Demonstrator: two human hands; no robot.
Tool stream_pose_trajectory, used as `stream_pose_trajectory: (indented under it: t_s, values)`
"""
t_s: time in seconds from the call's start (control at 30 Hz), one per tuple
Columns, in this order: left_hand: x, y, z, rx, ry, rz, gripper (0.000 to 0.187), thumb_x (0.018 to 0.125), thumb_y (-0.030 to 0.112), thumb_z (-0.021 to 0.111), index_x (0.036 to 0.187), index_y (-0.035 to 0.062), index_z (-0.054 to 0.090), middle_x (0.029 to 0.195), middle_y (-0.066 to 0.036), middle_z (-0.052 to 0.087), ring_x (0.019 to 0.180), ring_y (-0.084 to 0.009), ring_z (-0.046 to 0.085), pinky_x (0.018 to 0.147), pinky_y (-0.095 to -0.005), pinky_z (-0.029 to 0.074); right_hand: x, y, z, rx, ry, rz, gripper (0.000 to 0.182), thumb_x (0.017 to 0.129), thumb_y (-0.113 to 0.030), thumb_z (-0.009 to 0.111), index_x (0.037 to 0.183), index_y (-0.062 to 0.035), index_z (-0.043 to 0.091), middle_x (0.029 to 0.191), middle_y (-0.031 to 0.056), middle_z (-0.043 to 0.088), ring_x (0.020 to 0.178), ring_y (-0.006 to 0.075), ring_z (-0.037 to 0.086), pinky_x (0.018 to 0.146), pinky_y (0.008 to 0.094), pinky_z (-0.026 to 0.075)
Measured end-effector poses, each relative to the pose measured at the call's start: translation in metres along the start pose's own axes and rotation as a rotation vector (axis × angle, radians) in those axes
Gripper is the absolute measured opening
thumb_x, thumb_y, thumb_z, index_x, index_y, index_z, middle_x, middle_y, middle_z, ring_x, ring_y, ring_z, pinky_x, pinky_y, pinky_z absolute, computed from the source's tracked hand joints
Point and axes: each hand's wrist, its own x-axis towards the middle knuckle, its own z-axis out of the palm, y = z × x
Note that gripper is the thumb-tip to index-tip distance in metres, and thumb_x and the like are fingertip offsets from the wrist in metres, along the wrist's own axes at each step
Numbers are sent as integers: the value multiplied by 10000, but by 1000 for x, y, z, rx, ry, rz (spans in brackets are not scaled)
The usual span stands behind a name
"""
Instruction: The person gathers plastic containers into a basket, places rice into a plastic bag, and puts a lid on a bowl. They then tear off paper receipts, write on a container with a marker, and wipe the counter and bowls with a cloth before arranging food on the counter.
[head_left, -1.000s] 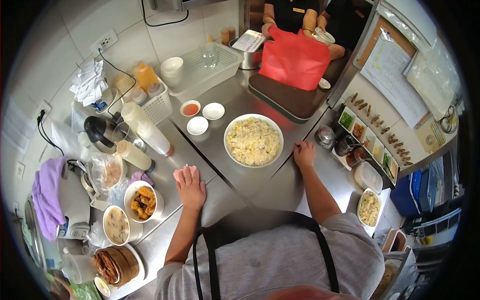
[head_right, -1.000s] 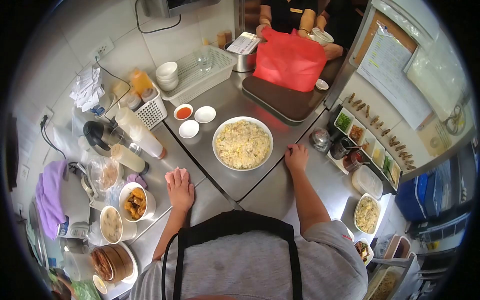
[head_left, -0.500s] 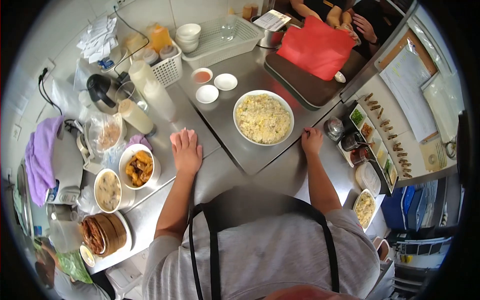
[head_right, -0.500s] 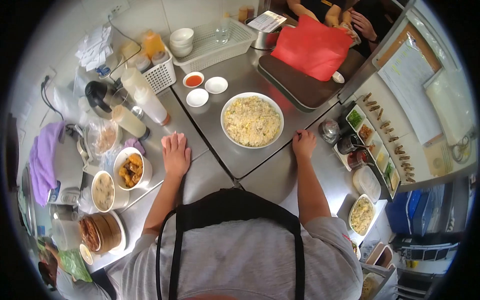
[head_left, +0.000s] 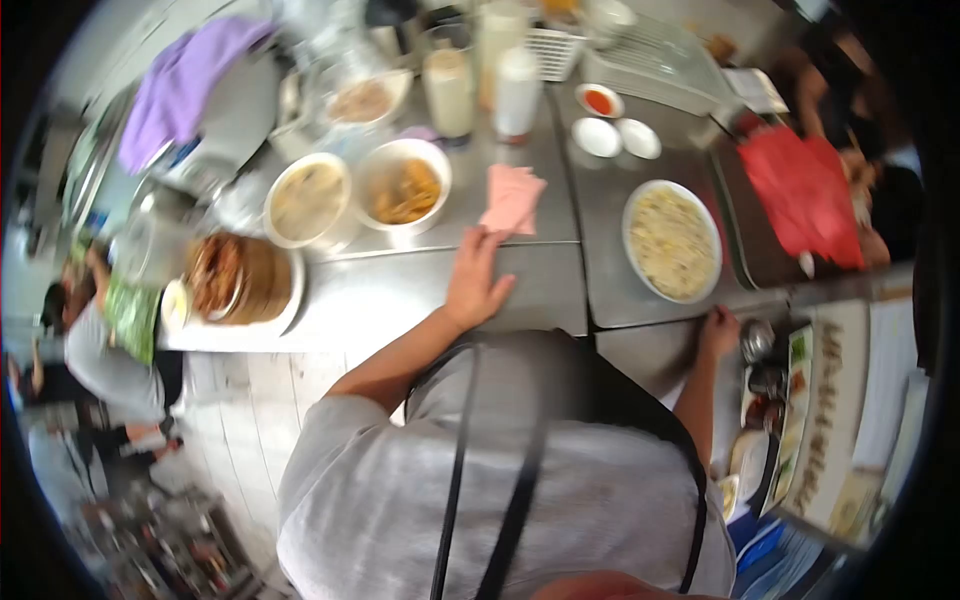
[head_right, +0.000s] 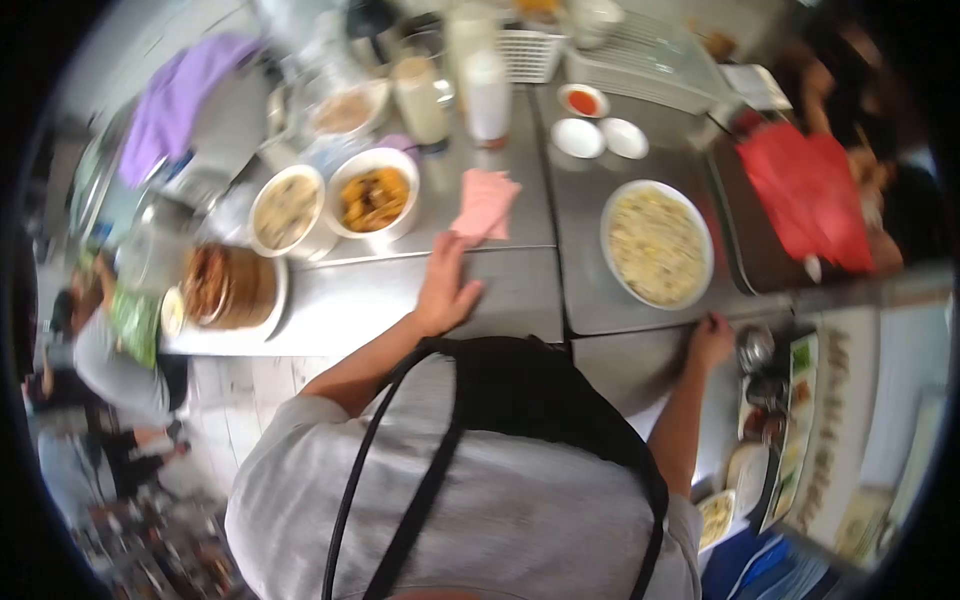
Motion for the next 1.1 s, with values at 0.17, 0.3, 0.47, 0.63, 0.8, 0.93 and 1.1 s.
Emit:
stream_pose_trajectory:
  t_s: [0.17, 0.3, 0.47, 0.63, 0.8, 0.93, 1.1]
  values:
    - [2, 1, 4, 131, 27, 13, 611, 654, 210, 587, 1178, 47, 318, 1175, -251, 286, 1090, -419, 292, 928, -428, 253, 0, 2, 1, -106, 36, 13, 202, 697, -234, 534, 859, -137, 604, 847, 116, 568, 783, 275, 535, 702, 396, 421]
    - [-4, -7, -9, -49, 80, 17, 603, 660, 199, 589, 1174, 41, 317, 1165, -243, 293, 1078, -402, 311, 909, -408, 281, 4, 14, 7, 148, -9, 70, 254, 716, -265, 535, 831, -46, 596, 882, 135, 579, 795, 255, 551, 686, 341, 438]
    - [-14, 15, -31, -309, 22, -49, 572, 720, 200, 571, 1194, 49, 290, 1152, -192, 336, 1079, -334, 343, 895, -373, 300, 18, 5, -45, 881, 17, 752, 316, 812, -257, 454, 906, 37, 523, 781, 96, 548, 659, 183, 513, 600, 281, 438]
    - [-42, 12, -74, -883, -847, -240, 426, 837, 240, 440, 1211, 63, 340, 1182, -111, 393, 1098, -207, 361, 928, -302, 259, 26, -84, -89, 162, 298, -429, 326, 825, -233, 441, 1003, 38, 480, 772, 84, 524, 644, 152, 489, 618, 237, 428]
    - [-69, -5, -135, -874, -986, -306, 398, 871, 276, 360, 1207, 64, 373, 1234, -71, 372, 1141, -170, 322, 957, -263, 212, -26, -293, -68, 1347, -590, -227, 345, 804, -177, 468, 1106, -12, 450, 903, 84, 551, 797, 153, 526, 710, 270, 432]
    - [-98, -25, -183, -909, -943, -376, 418, 874, 286, 347, 1226, 62, 338, 1252, -79, 344, 1150, -173, 308, 964, -276, 202, -45, -371, 43, 683, -228, -810, 287, 768, -126, 470, 1033, -24, 514, 864, 138, 569, 795, 242, 552, 711, 311, 429]
    - [-122, -64, -203, -1116, -989, -567, 436, 872, 294, 348, 1236, 56, 316, 1254, -98, 336, 1150, -181, 307, 964, -287, 203, -111, -434, 15, -96, -336, -596, 119, 560, -98, 587, 667, -51, 565, 701, 147, 553, 780, 297, 551, 700, 419, 411]
